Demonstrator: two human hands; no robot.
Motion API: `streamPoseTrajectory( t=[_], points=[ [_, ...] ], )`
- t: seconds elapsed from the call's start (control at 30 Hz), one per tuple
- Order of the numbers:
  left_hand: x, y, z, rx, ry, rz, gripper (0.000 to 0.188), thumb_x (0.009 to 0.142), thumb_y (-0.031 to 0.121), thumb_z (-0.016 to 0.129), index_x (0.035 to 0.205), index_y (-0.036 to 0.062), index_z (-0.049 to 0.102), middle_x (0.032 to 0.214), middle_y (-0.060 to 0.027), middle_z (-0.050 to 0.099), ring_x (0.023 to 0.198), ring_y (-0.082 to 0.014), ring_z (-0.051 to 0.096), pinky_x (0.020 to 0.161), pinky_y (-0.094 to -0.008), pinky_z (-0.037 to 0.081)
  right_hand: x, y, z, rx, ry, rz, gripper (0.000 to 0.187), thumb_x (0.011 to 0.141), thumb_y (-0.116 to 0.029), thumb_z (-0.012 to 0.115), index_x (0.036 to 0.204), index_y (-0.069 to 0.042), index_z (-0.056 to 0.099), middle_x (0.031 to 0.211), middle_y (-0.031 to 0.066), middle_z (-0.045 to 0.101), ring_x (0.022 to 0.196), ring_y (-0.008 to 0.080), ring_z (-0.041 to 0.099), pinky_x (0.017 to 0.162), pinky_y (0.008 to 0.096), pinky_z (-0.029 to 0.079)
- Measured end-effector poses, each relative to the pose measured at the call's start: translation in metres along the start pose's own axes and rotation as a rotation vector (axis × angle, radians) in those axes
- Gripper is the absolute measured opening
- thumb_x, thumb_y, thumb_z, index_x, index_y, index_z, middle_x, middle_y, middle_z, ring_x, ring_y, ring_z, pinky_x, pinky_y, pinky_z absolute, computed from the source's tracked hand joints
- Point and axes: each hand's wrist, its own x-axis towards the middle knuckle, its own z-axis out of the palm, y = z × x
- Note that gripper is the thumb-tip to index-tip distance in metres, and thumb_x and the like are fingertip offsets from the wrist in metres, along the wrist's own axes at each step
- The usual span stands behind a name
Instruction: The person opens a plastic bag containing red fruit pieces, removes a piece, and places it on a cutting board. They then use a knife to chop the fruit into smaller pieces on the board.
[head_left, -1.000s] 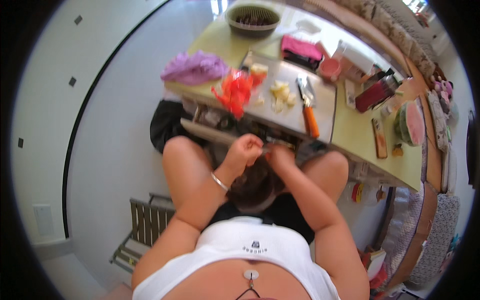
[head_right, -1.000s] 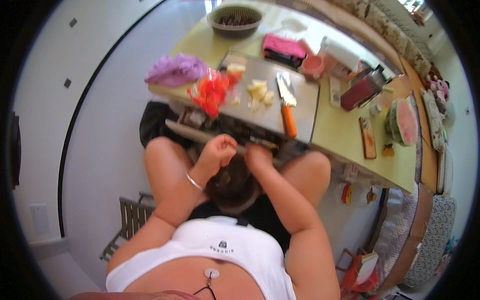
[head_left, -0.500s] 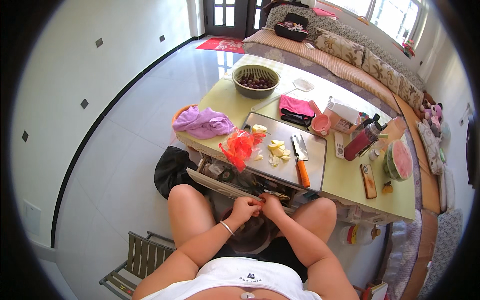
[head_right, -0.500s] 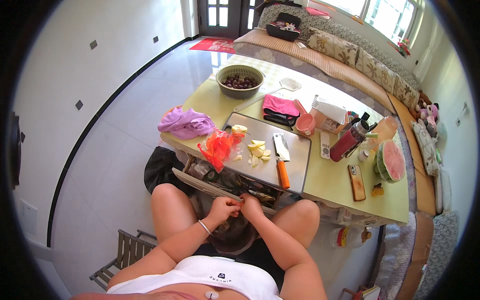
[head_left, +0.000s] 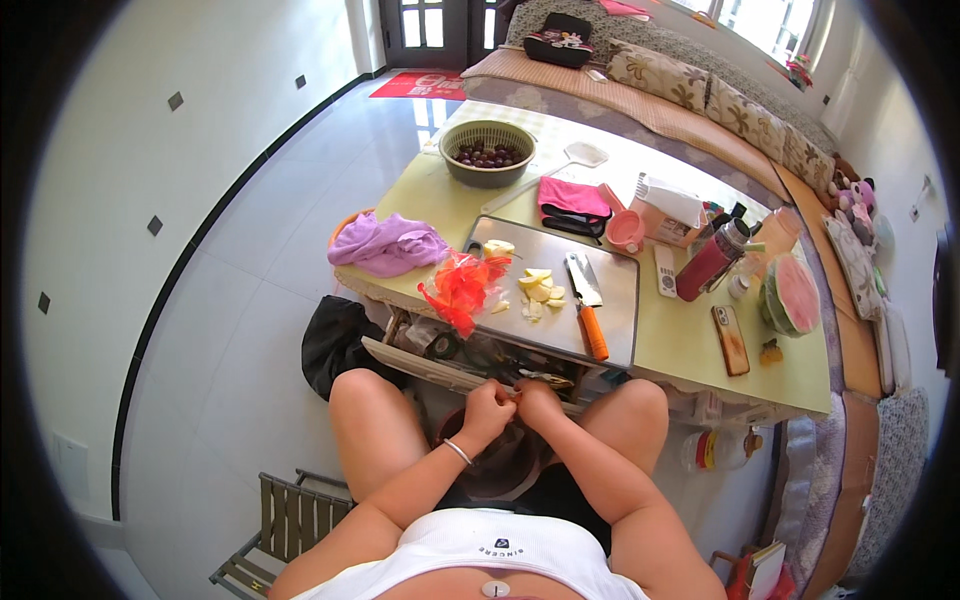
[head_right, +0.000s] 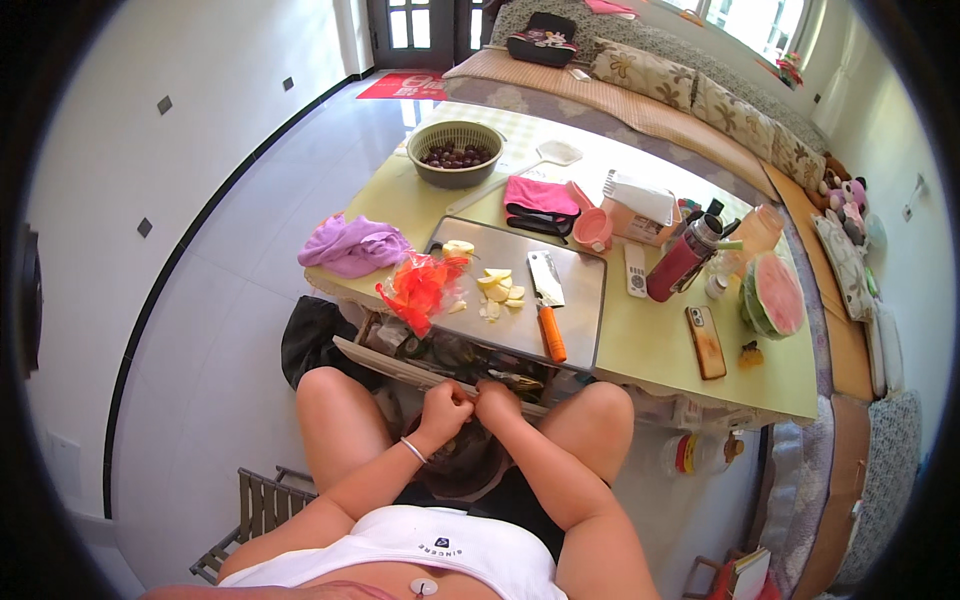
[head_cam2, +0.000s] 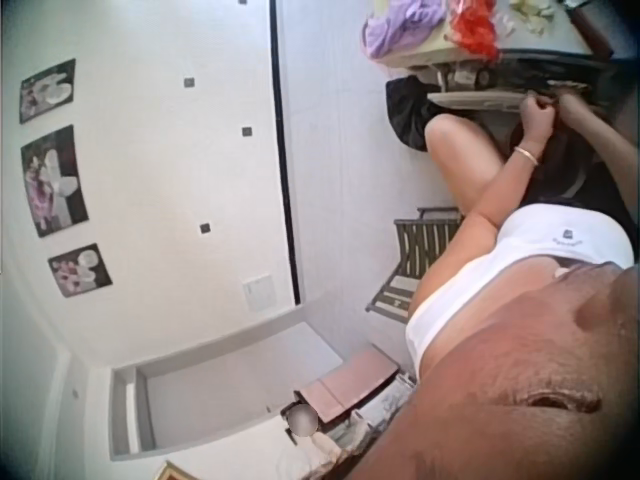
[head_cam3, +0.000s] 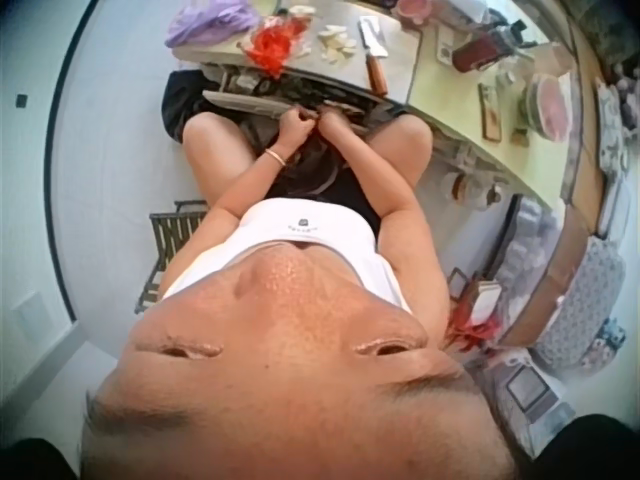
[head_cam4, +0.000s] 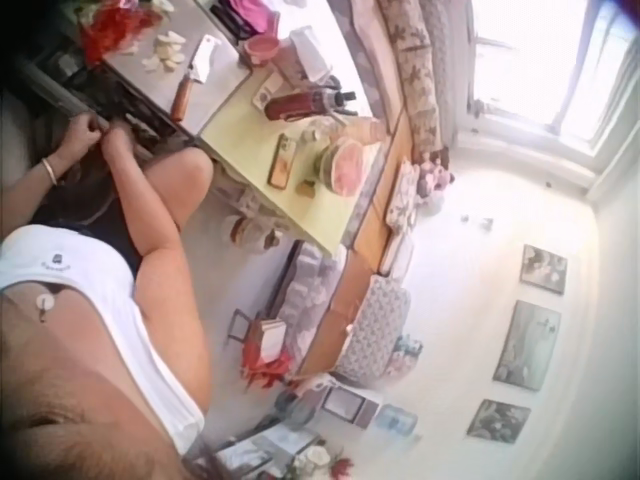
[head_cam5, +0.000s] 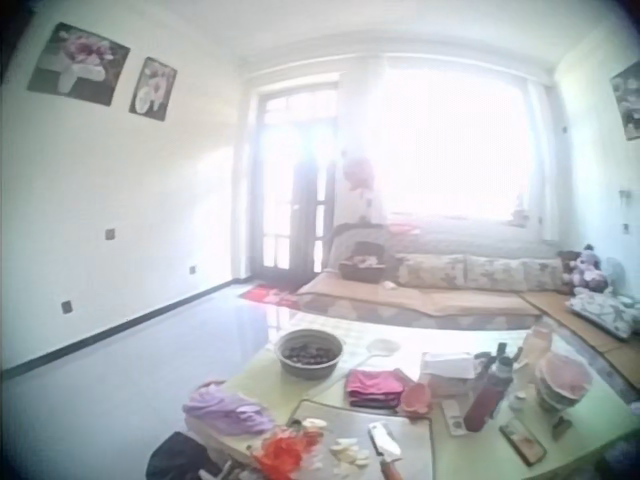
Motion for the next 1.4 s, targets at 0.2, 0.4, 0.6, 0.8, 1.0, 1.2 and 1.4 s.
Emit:
streamPoseTrajectory(
  t=[0.2, 0.4, 0.6, 0.8, 1.0, 1.2, 1.4],
  points=[
    [0.011, -0.011, -0.012, -0.808, -0.207, -0.699, 0.009, 0.080, 0.000, 0.062, 0.088, 0.0024, 0.058, 0.073, -0.0072, 0.058, 0.047, -0.0110, 0.043, 0.041, -0.0280, 0.029, 0.000, -0.008, -0.003, -0.074, -0.061, 0.055, 0.038, 0.085, -0.031, 0.072, 0.117, -0.010, 0.070, 0.105, 0.0196, 0.072, 0.102, 0.0388, 0.068, 0.084, 0.0464, 0.054],
    [0.007, -0.028, -0.005, -0.460, -0.226, -0.390, 0.021, 0.077, 0.007, 0.072, 0.095, -0.0017, 0.065, 0.084, -0.0106, 0.067, 0.065, -0.0205, 0.063, 0.056, -0.0326, 0.049, -0.004, -0.011, 0.002, -0.132, -0.121, 0.011, 0.035, 0.087, -0.025, 0.067, 0.117, -0.008, 0.068, 0.112, 0.0209, 0.070, 0.105, 0.0401, 0.067, 0.086, 0.0479, 0.054],
    [0.008, -0.025, -0.002, 0.258, -0.188, 0.078, 0.014, 0.076, 0.005, 0.067, 0.090, 0.0004, 0.069, 0.083, -0.0174, 0.068, 0.075, -0.0333, 0.065, 0.068, -0.0432, 0.052, 0.002, -0.015, 0.000, -0.241, -0.195, 0.140, 0.030, 0.090, -0.020, 0.062, 0.118, -0.008, 0.067, 0.119, 0.0194, 0.068, 0.107, 0.0384, 0.067, 0.086, 0.0484, 0.055],
    [0.002, 0.001, 0.003, 0.355, -0.088, 0.179, 0.004, 0.078, 0.003, 0.062, 0.080, 0.0032, 0.066, 0.080, -0.0218, 0.063, 0.079, -0.0425, 0.062, 0.072, -0.0509, 0.050, 0.003, -0.011, 0.004, -0.219, -0.174, 0.113, 0.026, 0.093, -0.021, 0.059, 0.113, -0.008, 0.069, 0.114, 0.0183, 0.070, 0.106, 0.0375, 0.068, 0.085, 0.0481, 0.056],
    [-0.001, 0.011, 0.004, 0.325, -0.072, 0.191, 0.003, 0.079, 0.002, 0.058, 0.080, 0.0015, 0.061, 0.083, -0.0228, 0.063, 0.081, -0.0438, 0.061, 0.071, -0.0528, 0.050, 0.012, 0.010, 0.015, -0.161, -0.071, 0.063, 0.022, 0.090, -0.022, 0.059, 0.104, -0.010, 0.070, 0.106, 0.0196, 0.071, 0.099, 0.0419, 0.068, 0.081, 0.0511, 0.054],
    [-0.006, 0.027, -0.005, 0.399, -0.009, 0.331, 0.010, 0.077, -0.001, 0.057, 0.085, 0.0031, 0.052, 0.081, -0.0201, 0.054, 0.074, -0.0436, 0.057, 0.066, -0.0524, 0.048, 0.002, -0.024, -0.003, -0.100, 0.026, 0.090, 0.032, 0.096, -0.034, 0.054, 0.103, -0.004, 0.063, 0.100, 0.0227, 0.070, 0.095, 0.0430, 0.067, 0.077, 0.0518, 0.052],
    [-0.004, 0.047, -0.011, 0.548, 0.008, 0.454, 0.009, 0.080, 0.003, 0.065, 0.085, 0.0050, 0.057, 0.083, -0.0147, 0.055, 0.069, -0.0371, 0.060, 0.059, -0.0444, 0.052, 0.001, -0.016, 0.001, 0.030, 0.183, -0.072, 0.029, 0.093, -0.032, 0.058, 0.101, -0.005, 0.064, 0.093, 0.0208, 0.070, 0.087, 0.0423, 0.068, 0.072, 0.0511, 0.053]
  ],
)
